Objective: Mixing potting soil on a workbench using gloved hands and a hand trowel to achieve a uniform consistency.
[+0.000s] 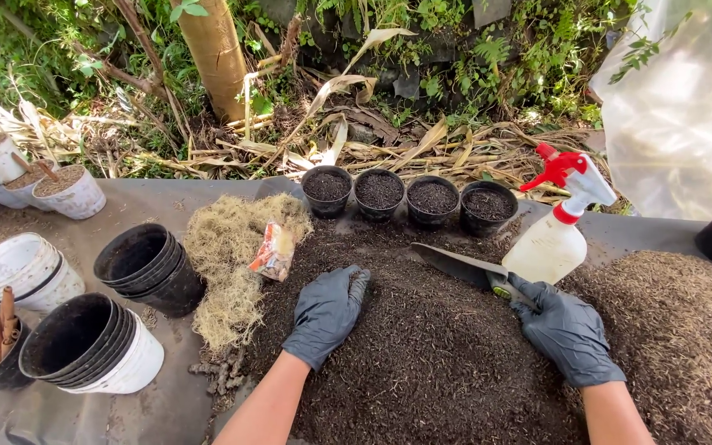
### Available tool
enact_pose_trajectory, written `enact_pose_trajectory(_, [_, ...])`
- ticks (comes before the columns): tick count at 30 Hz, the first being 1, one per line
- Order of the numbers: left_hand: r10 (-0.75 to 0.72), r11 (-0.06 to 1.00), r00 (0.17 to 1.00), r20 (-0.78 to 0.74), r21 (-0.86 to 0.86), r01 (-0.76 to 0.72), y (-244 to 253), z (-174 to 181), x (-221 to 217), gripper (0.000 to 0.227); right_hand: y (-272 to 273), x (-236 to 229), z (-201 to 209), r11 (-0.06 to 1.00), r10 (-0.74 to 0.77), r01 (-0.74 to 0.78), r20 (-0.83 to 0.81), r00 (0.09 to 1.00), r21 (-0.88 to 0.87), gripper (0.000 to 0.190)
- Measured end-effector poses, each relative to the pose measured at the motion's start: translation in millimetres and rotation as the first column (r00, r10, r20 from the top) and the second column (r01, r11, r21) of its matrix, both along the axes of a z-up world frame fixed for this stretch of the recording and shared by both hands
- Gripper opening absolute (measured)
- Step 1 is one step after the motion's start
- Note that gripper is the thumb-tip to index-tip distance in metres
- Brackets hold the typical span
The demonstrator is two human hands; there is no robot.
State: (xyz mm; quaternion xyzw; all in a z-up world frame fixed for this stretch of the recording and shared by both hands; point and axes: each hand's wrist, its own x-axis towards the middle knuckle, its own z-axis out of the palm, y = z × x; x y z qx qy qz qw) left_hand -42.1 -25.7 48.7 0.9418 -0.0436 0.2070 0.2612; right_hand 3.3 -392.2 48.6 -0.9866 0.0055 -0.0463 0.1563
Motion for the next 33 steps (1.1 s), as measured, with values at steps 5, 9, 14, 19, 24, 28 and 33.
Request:
enact_pose_trajectory(5, [-0.108, 0.960, 0.987, -0.120, -0.270, 0.072, -4, 28, -11, 0.039, 8, -4, 13, 0.999, -0.044, 0.043, -0.066, 0.997, -0.015, 0.042])
enact_pose_trajectory(9, [-0.111, 0.975, 0.971, -0.211, -0.212, 0.066, -6, 30, -16, 0.064, 4, -2, 1, 0.999, -0.027, 0.026, -0.024, 0.999, -0.041, 0.040])
enact_pose_trajectory(14, [-0.283, 0.948, 0.823, -0.492, -0.275, 0.161, -46, 113, -48, 0.082, 6, -7, 19, 0.999, -0.004, 0.007, -0.059, 0.998, 0.046, 0.038])
enact_pose_trajectory(19, [-0.176, 0.925, 0.887, -0.427, 0.237, 0.298, -96, 58, -42, 0.123, 1, -2, 7, 0.997, 0.034, -0.033, -0.011, 0.999, 0.075, 0.037])
enact_pose_trajectory(24, [-0.076, 0.848, 0.965, -0.252, 0.493, 0.196, -115, 22, -16, 0.121, 5, -7, 14, 0.986, 0.068, -0.072, 0.031, 0.997, 0.152, 0.036])
enact_pose_trajectory(28, [-0.116, 0.698, 0.956, -0.271, 0.663, 0.273, -119, 13, 10, 0.097, 7, -7, 15, 0.998, 0.004, -0.003, -0.011, 1.000, 0.062, 0.037])
enact_pose_trajectory(33, [-0.395, 0.900, 0.872, -0.289, 0.071, 0.431, -91, 53, 16, 0.073, 11, -14, 24, 1.000, -0.008, 0.008, -0.030, 1.000, 0.011, 0.040])
